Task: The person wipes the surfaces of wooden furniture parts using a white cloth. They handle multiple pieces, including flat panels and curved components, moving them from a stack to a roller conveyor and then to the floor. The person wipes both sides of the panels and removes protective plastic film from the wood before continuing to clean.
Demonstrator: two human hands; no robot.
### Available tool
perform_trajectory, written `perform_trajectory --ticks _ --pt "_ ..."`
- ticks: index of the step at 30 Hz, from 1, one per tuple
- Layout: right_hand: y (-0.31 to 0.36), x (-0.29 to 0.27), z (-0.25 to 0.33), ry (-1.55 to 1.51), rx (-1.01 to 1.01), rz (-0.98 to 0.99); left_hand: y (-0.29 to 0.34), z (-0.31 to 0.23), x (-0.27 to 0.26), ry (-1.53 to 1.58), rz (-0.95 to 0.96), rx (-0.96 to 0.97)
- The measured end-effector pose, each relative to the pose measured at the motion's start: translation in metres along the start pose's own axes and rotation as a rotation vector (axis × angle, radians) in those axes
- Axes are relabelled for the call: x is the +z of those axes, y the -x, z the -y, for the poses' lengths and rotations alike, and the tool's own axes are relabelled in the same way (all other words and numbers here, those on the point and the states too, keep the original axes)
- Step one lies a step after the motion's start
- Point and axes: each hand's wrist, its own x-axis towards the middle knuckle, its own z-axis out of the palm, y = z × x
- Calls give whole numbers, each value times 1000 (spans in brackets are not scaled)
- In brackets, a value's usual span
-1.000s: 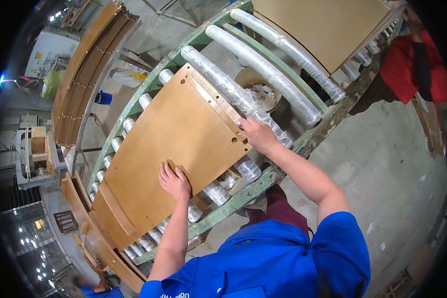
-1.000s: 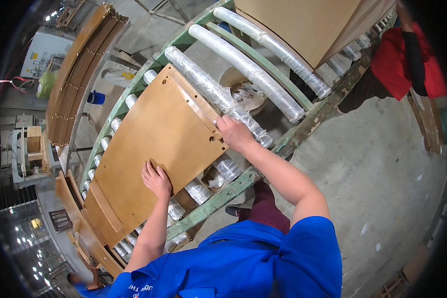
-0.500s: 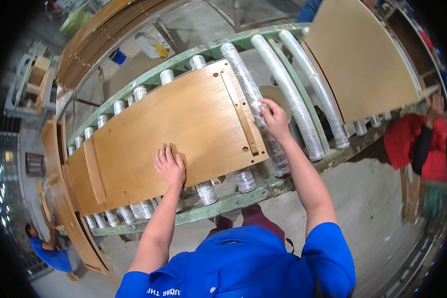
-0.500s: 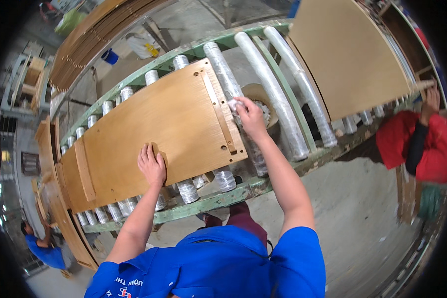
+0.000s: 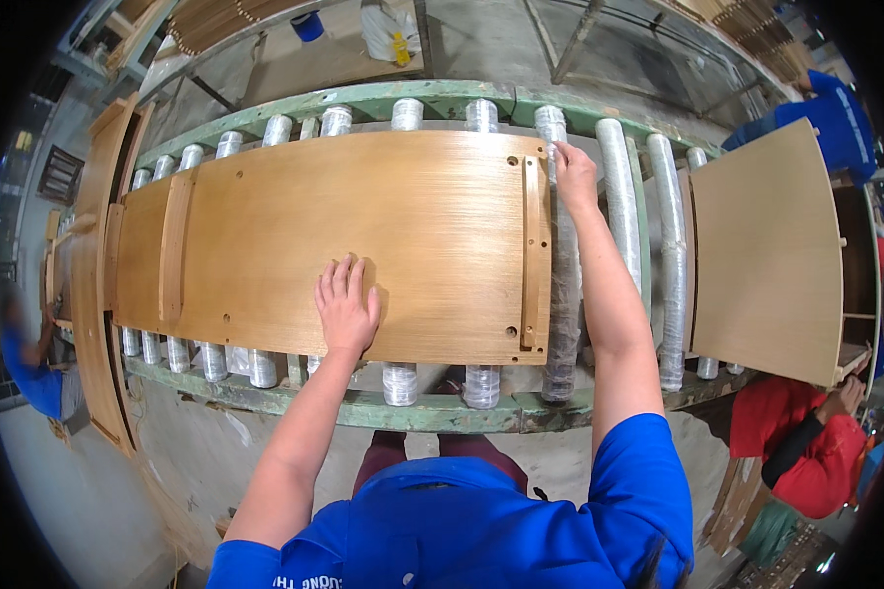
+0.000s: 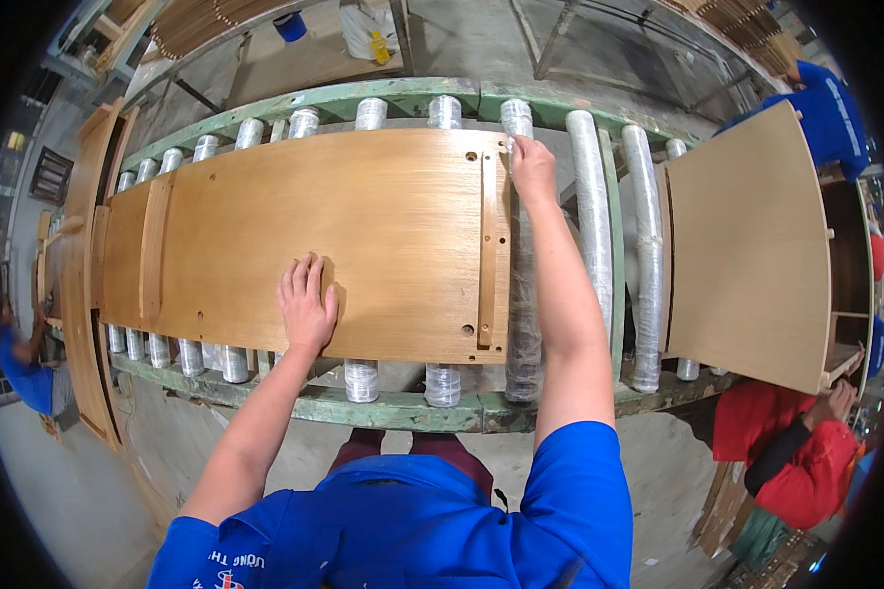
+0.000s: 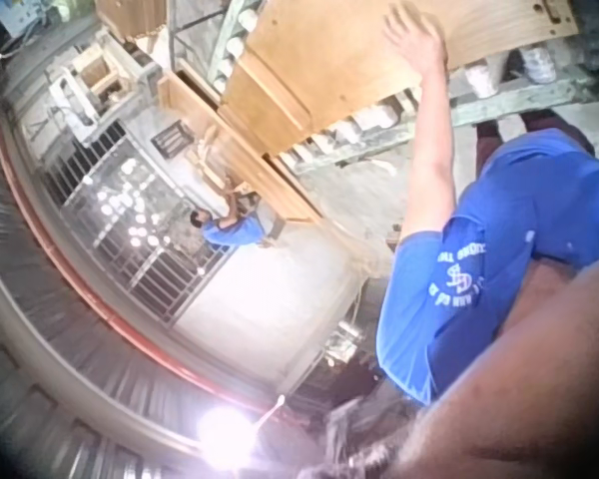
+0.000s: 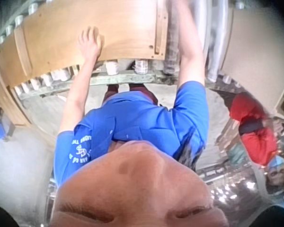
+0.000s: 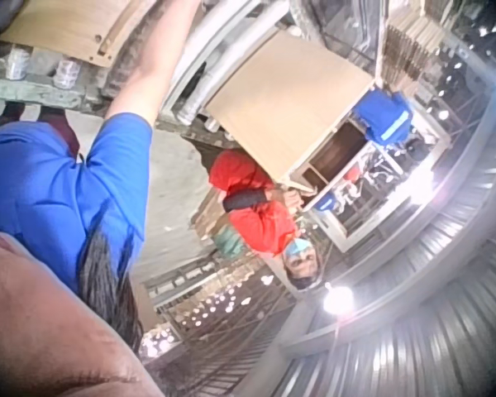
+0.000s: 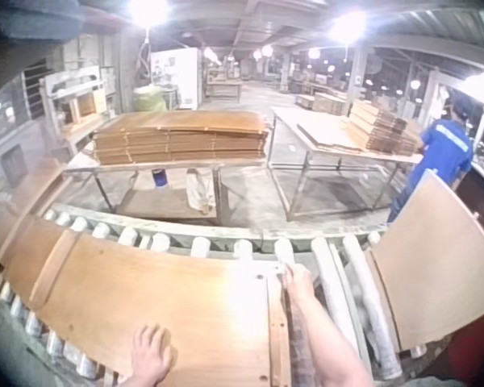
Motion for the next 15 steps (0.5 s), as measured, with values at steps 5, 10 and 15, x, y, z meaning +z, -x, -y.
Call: perform_trajectory --ticks 5,10,15 --pt "-7 9 -2 87 -26 50 -1 3 1 -11 -5 -1" --pt "-10 10 -3 123 -60 62 -1 3 2 -10 1 0" --pt "-8 9 -1 172 -2 77 -1 2 2 2 -4 12"
